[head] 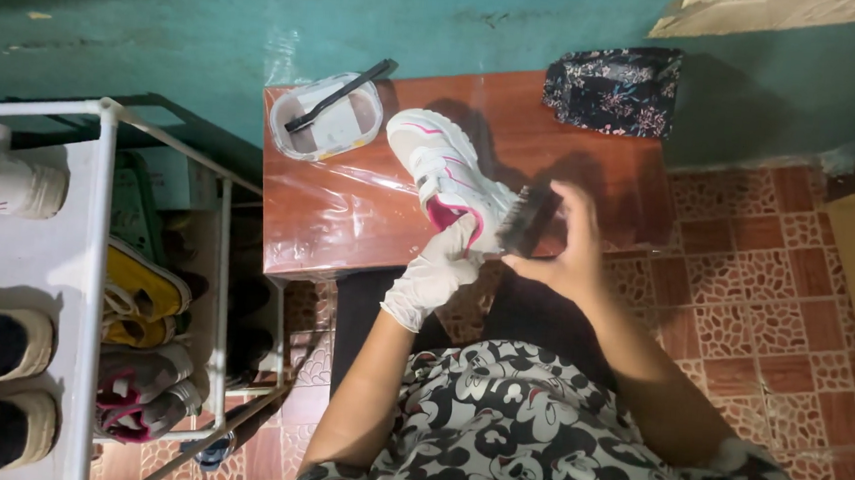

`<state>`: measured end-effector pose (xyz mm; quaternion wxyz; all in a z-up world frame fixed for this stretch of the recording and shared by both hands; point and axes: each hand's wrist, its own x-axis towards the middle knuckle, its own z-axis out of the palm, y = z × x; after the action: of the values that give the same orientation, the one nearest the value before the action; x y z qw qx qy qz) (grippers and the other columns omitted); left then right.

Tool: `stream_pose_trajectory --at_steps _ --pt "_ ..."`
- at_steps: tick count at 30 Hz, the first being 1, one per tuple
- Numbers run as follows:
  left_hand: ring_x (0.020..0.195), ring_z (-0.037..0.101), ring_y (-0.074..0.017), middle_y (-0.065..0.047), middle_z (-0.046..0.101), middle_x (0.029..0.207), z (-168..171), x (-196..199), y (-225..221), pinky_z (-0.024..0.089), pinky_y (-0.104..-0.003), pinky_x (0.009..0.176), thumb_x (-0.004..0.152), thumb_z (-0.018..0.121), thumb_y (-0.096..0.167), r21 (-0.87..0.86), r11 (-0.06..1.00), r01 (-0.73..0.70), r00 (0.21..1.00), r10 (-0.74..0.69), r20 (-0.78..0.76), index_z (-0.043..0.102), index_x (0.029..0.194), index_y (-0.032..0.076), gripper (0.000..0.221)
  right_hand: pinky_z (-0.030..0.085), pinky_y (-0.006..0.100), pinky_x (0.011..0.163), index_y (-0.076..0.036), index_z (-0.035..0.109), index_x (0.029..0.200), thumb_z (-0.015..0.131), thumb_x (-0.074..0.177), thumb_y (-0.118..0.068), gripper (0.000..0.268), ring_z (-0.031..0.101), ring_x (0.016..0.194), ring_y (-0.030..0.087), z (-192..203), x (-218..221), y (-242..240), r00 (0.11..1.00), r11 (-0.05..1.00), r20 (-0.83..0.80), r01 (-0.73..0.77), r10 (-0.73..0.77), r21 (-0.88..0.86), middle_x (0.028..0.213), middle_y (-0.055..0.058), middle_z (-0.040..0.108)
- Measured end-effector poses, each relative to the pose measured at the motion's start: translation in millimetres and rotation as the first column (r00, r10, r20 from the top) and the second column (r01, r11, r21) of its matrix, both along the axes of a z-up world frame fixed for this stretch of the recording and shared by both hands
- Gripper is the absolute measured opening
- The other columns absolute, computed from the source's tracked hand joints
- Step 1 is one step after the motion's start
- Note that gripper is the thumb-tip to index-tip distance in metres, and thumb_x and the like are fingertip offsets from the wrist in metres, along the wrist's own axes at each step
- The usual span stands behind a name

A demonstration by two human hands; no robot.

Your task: Brushing and cleaning the upper of a white sneaker using a brush and cleaning solution.

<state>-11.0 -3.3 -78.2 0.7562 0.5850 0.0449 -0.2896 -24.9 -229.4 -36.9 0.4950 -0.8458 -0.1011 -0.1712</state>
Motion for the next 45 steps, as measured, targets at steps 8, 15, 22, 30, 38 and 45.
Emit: stream_pose_trajectory --at_steps 8,15,22,30,38,45 --pt "0.095 0.075 -0.0184 0.000 0.075 0.112 3.5 2.2 -5.3 0.060 -0.030 0.087 0.080 0.079 0.032 0.512 0.838 0.188 0.982 -0.164 -0.091 0.043 0.147 0.053 0.079 0.035 0.056 0.116 -0.006 0.053 0.145 0.103 0.041 -0.035 0.119 0.045 0.137 0.046 11.8 -1.0 9.1 0.994 0.992 -0.009 -0.105 0.105 -0.063 0.143 0.027 0.048" --pt "0.122 0.064 -0.0307 -0.017 0.063 0.133 -1.6 -3.6 -6.2 0.056 -0.040 0.102 0.082 0.075 0.025 0.594 0.795 0.125 0.964 -0.238 0.116 0.050 0.145 0.030 0.069 0.038 0.058 0.114 -0.007 0.056 0.142 0.103 0.041 -0.038 0.116 0.047 0.135 0.049 20.9 -10.0 22.8 0.993 0.989 -0.013 -0.116 0.115 -0.096 0.142 0.028 0.050" --pt "0.126 0.059 -0.0390 -0.025 0.059 0.137 55.1 -3.8 -15.4 0.055 -0.046 0.104 0.088 0.068 0.021 0.558 0.823 0.107 0.958 -0.236 0.165 0.044 0.149 0.021 0.066 0.041 0.052 0.113 -0.008 0.055 0.145 0.103 0.042 -0.037 0.117 0.045 0.138 0.045 21.4 -10.2 21.8 0.994 0.994 -0.023 -0.106 0.105 -0.035 0.145 0.025 0.048" --pt "0.110 0.068 -0.0257 -0.023 0.068 0.121 9.1 -5.5 -8.8 0.061 -0.036 0.089 0.086 0.073 0.012 0.189 0.959 -0.209 0.888 0.268 -0.374 0.056 0.137 0.009 0.054 0.043 0.049 0.113 -0.016 0.057 0.143 0.101 0.043 -0.033 0.110 0.053 0.134 0.041 12.2 -33.4 26.5 0.997 0.971 -0.023 -0.076 0.073 -0.226 0.148 0.024 0.048" --pt "0.111 0.069 -0.0261 -0.021 0.068 0.119 9.7 -8.2 3.1 0.061 -0.036 0.090 0.086 0.073 0.014 0.261 0.950 -0.171 0.923 0.247 -0.294 0.058 0.131 0.010 0.048 0.050 0.043 0.106 -0.019 0.060 0.140 0.099 0.043 -0.037 0.106 0.059 0.129 0.037 31.0 -39.3 41.1 0.997 0.943 0.067 -0.012 0.037 -0.333 0.145 0.020 0.053" --pt "0.111 0.069 -0.0264 -0.019 0.069 0.117 3.9 -9.1 9.0 0.060 -0.037 0.091 0.086 0.072 0.017 0.332 0.937 -0.105 0.950 0.193 -0.244 0.059 0.126 0.012 0.043 0.052 0.043 0.104 -0.020 0.061 0.138 0.098 0.043 -0.038 0.103 0.060 0.126 0.037 22.5 -39.9 44.3 0.993 0.922 0.101 -0.013 0.057 -0.387 0.143 0.020 0.054"
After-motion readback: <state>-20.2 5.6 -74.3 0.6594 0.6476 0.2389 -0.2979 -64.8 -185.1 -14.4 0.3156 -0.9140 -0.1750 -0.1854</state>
